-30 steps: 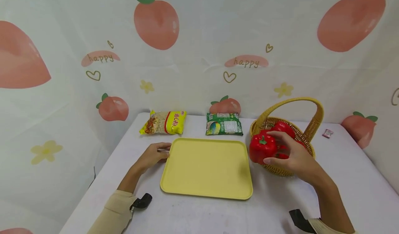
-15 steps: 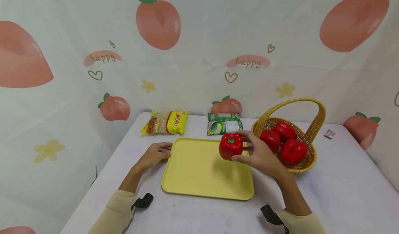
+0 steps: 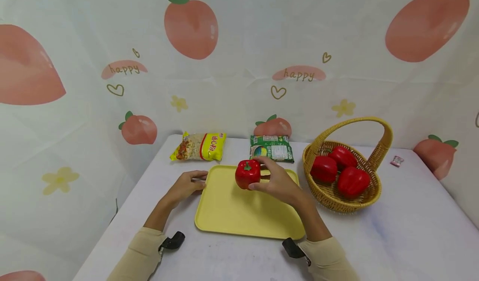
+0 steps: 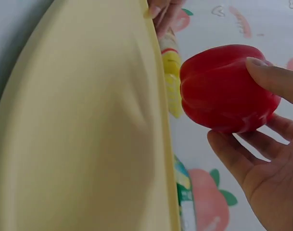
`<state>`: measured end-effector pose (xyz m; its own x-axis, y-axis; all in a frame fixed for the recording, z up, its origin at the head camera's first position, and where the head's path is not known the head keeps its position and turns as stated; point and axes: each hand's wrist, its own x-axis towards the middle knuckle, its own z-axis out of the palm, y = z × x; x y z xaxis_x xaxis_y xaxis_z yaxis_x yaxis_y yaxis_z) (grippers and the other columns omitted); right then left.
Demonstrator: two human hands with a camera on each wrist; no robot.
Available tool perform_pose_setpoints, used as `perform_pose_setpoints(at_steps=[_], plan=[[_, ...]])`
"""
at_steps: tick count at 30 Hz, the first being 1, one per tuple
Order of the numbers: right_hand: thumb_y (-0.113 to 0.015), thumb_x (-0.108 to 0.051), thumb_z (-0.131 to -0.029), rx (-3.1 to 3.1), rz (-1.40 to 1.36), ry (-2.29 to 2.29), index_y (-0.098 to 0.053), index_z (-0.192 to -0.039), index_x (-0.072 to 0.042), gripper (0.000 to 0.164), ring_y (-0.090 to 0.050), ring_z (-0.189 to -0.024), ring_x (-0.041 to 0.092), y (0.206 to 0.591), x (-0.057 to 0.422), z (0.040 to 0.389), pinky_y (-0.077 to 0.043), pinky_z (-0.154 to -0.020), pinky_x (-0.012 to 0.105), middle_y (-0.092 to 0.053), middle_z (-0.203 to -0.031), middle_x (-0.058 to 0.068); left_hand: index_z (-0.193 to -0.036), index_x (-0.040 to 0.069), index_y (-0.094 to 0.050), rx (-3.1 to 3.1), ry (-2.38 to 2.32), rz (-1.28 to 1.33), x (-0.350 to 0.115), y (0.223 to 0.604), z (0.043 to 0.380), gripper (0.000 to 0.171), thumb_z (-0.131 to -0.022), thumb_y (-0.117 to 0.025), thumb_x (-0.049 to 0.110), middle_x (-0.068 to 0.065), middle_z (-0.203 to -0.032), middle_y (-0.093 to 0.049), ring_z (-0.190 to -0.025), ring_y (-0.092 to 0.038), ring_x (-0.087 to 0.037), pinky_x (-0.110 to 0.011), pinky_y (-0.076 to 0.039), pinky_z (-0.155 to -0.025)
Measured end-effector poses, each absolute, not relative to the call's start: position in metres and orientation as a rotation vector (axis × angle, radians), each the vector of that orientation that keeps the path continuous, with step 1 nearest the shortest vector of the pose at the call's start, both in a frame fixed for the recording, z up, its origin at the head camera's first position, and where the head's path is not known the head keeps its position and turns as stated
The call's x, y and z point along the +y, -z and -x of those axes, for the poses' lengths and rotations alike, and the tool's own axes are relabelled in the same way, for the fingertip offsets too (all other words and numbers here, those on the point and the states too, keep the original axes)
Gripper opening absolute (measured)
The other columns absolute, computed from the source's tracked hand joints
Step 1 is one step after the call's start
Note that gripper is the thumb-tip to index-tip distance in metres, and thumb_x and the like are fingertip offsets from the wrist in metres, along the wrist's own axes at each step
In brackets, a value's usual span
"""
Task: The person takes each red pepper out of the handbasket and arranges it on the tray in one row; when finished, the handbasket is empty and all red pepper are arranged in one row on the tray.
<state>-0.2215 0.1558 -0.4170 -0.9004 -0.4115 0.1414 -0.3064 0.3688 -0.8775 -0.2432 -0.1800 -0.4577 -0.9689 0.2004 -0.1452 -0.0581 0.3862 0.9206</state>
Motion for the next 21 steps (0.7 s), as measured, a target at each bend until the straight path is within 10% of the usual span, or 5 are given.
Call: perform_pose_setpoints(at_steps=[21], plan=[[-0.085,-0.02,-0.089,2.506,0.652,1.473,-0.043,-0.158,-0.007,0.082,-0.057,-0.136,0.036,0.425,0.089,0.246,-0.058,-0.104,0.051,-0.057,-0.15,0.011,-0.146,-0.005,-0.059,2.437,-1.586,-0.088,-0.179,0.459,0.245,0.049,-0.098,-0.063,0.002,-0.021,-0.139,-0.066,-0.107,-0.069,-0.022,-0.035,-0.064,-0.088]])
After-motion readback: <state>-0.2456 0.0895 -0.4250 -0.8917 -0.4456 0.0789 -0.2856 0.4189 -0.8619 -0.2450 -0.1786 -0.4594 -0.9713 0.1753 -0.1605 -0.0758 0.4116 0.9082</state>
